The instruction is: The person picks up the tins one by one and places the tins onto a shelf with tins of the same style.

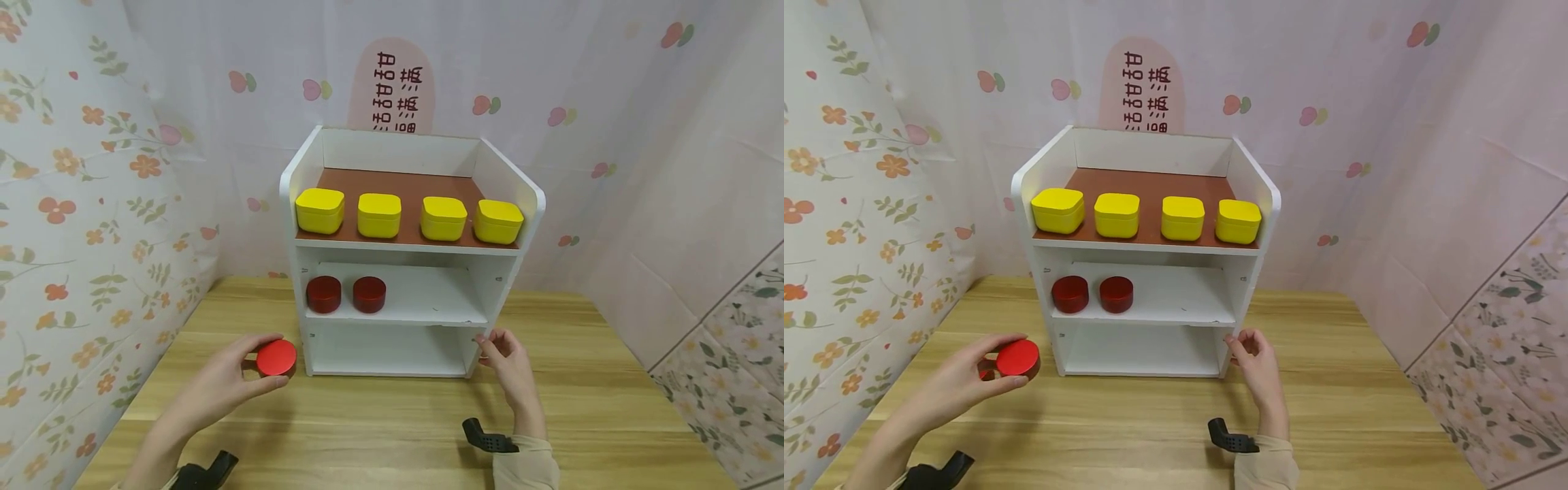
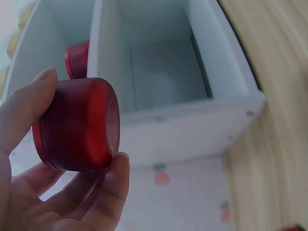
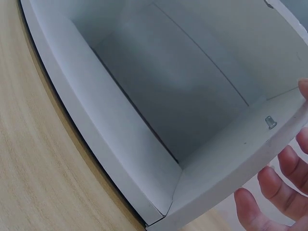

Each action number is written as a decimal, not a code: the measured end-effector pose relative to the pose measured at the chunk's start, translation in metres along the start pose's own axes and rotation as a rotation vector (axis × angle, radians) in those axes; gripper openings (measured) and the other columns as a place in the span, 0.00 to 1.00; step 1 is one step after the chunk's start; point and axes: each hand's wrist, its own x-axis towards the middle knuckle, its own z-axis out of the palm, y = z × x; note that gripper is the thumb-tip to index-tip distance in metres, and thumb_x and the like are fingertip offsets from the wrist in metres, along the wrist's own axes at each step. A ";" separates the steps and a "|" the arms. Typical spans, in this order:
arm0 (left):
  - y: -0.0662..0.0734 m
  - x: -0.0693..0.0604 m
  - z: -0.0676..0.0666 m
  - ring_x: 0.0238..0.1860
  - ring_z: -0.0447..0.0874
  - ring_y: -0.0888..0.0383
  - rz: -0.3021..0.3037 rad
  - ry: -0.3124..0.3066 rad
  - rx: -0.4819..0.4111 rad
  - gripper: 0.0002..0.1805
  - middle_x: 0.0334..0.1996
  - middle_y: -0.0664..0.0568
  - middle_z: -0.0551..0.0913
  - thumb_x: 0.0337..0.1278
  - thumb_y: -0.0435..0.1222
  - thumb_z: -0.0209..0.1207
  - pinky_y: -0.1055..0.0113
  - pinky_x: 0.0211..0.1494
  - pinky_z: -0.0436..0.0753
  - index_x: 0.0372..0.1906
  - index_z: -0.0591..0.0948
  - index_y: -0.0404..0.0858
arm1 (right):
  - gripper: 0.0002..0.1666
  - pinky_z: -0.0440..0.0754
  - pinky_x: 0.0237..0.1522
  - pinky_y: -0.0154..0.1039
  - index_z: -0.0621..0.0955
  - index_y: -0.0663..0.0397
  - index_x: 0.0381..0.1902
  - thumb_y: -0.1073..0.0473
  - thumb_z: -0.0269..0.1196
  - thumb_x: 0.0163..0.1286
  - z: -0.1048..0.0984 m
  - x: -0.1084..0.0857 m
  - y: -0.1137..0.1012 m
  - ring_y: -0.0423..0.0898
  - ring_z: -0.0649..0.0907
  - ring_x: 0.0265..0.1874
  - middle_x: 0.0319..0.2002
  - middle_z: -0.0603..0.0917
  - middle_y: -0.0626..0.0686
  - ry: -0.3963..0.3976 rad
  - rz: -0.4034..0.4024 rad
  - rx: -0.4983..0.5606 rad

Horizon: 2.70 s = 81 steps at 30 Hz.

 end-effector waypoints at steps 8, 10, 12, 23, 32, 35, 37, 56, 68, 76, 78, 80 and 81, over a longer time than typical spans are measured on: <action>0.025 0.020 0.018 0.46 0.78 0.59 0.075 -0.004 -0.013 0.36 0.53 0.58 0.78 0.45 0.49 0.75 0.63 0.48 0.82 0.61 0.76 0.44 | 0.15 0.85 0.39 0.41 0.73 0.65 0.41 0.57 0.63 0.71 0.001 0.000 0.001 0.48 0.78 0.35 0.40 0.79 0.63 0.003 -0.014 0.006; 0.031 0.023 0.021 0.46 0.79 0.59 0.077 -0.012 -0.014 0.36 0.53 0.58 0.77 0.44 0.48 0.75 0.64 0.49 0.82 0.61 0.75 0.46 | 0.15 0.85 0.39 0.42 0.73 0.66 0.41 0.58 0.63 0.71 0.001 0.001 0.001 0.48 0.78 0.35 0.40 0.79 0.62 0.001 -0.019 0.009; 0.038 0.027 0.024 0.46 0.79 0.59 0.084 -0.023 -0.019 0.36 0.52 0.60 0.78 0.45 0.47 0.75 0.64 0.48 0.82 0.62 0.75 0.48 | 0.15 0.85 0.39 0.42 0.73 0.66 0.41 0.57 0.63 0.71 0.001 0.001 0.001 0.48 0.78 0.35 0.40 0.80 0.62 0.002 -0.019 0.012; 0.069 0.051 0.034 0.48 0.76 0.61 0.172 -0.072 -0.029 0.35 0.53 0.62 0.76 0.46 0.49 0.74 0.61 0.51 0.81 0.61 0.75 0.47 | 0.15 0.85 0.39 0.41 0.73 0.66 0.41 0.58 0.63 0.71 0.001 0.001 0.001 0.47 0.78 0.34 0.40 0.79 0.62 0.001 -0.023 0.017; 0.098 0.080 0.037 0.44 0.79 0.59 0.224 -0.102 -0.027 0.35 0.48 0.60 0.76 0.45 0.46 0.75 0.63 0.46 0.83 0.60 0.76 0.45 | 0.15 0.85 0.39 0.41 0.72 0.67 0.40 0.58 0.62 0.71 0.001 0.001 0.000 0.45 0.77 0.33 0.39 0.79 0.59 0.000 -0.020 0.023; 0.105 0.091 0.041 0.45 0.78 0.59 0.234 -0.113 -0.001 0.34 0.50 0.59 0.76 0.46 0.44 0.75 0.63 0.45 0.83 0.60 0.76 0.43 | 0.16 0.85 0.39 0.41 0.72 0.67 0.41 0.57 0.63 0.71 0.001 0.001 0.001 0.45 0.78 0.33 0.38 0.79 0.58 0.002 -0.019 0.020; 0.109 0.098 0.044 0.46 0.77 0.59 0.238 -0.115 0.031 0.33 0.51 0.57 0.77 0.46 0.44 0.75 0.64 0.44 0.83 0.60 0.76 0.43 | 0.16 0.85 0.39 0.40 0.72 0.67 0.41 0.57 0.63 0.71 0.000 0.001 0.002 0.45 0.78 0.33 0.37 0.79 0.55 0.005 -0.017 0.014; 0.135 0.159 0.061 0.51 0.74 0.58 0.205 -0.232 0.236 0.37 0.56 0.53 0.76 0.50 0.44 0.72 0.66 0.50 0.78 0.66 0.72 0.43 | 0.16 0.84 0.39 0.37 0.72 0.67 0.42 0.57 0.62 0.72 0.000 0.001 0.003 0.42 0.78 0.33 0.37 0.79 0.56 0.004 -0.019 0.000; 0.138 0.180 0.073 0.55 0.72 0.56 0.214 -0.319 0.306 0.36 0.60 0.50 0.74 0.54 0.44 0.70 0.66 0.54 0.77 0.67 0.71 0.41 | 0.16 0.84 0.40 0.37 0.73 0.67 0.42 0.57 0.62 0.72 0.000 0.001 0.003 0.42 0.78 0.34 0.39 0.79 0.60 0.005 -0.025 -0.017; 0.142 0.183 0.077 0.54 0.73 0.56 0.201 -0.372 0.325 0.36 0.60 0.51 0.75 0.55 0.43 0.70 0.66 0.54 0.77 0.67 0.71 0.40 | 0.16 0.84 0.41 0.39 0.73 0.67 0.42 0.57 0.62 0.71 0.000 0.001 0.003 0.44 0.78 0.35 0.38 0.79 0.57 0.006 -0.021 -0.023; 0.143 0.183 0.077 0.53 0.73 0.56 0.191 -0.381 0.327 0.36 0.60 0.51 0.75 0.54 0.43 0.70 0.66 0.54 0.77 0.67 0.71 0.40 | 0.17 0.84 0.41 0.39 0.73 0.67 0.42 0.57 0.62 0.72 0.000 0.001 0.003 0.44 0.79 0.35 0.39 0.79 0.58 0.003 -0.019 -0.025; 0.143 0.183 0.078 0.53 0.73 0.56 0.179 -0.392 0.329 0.36 0.60 0.51 0.75 0.55 0.44 0.69 0.66 0.53 0.77 0.67 0.71 0.40 | 0.17 0.84 0.41 0.39 0.73 0.67 0.42 0.57 0.62 0.71 0.000 0.001 0.002 0.45 0.79 0.35 0.40 0.79 0.60 0.003 -0.016 -0.025; 0.143 0.184 0.078 0.54 0.72 0.56 0.173 -0.396 0.328 0.36 0.60 0.51 0.75 0.54 0.44 0.69 0.66 0.53 0.77 0.68 0.71 0.40 | 0.17 0.84 0.41 0.39 0.73 0.67 0.42 0.57 0.62 0.71 0.000 0.001 0.002 0.45 0.79 0.36 0.40 0.79 0.60 0.003 -0.015 -0.024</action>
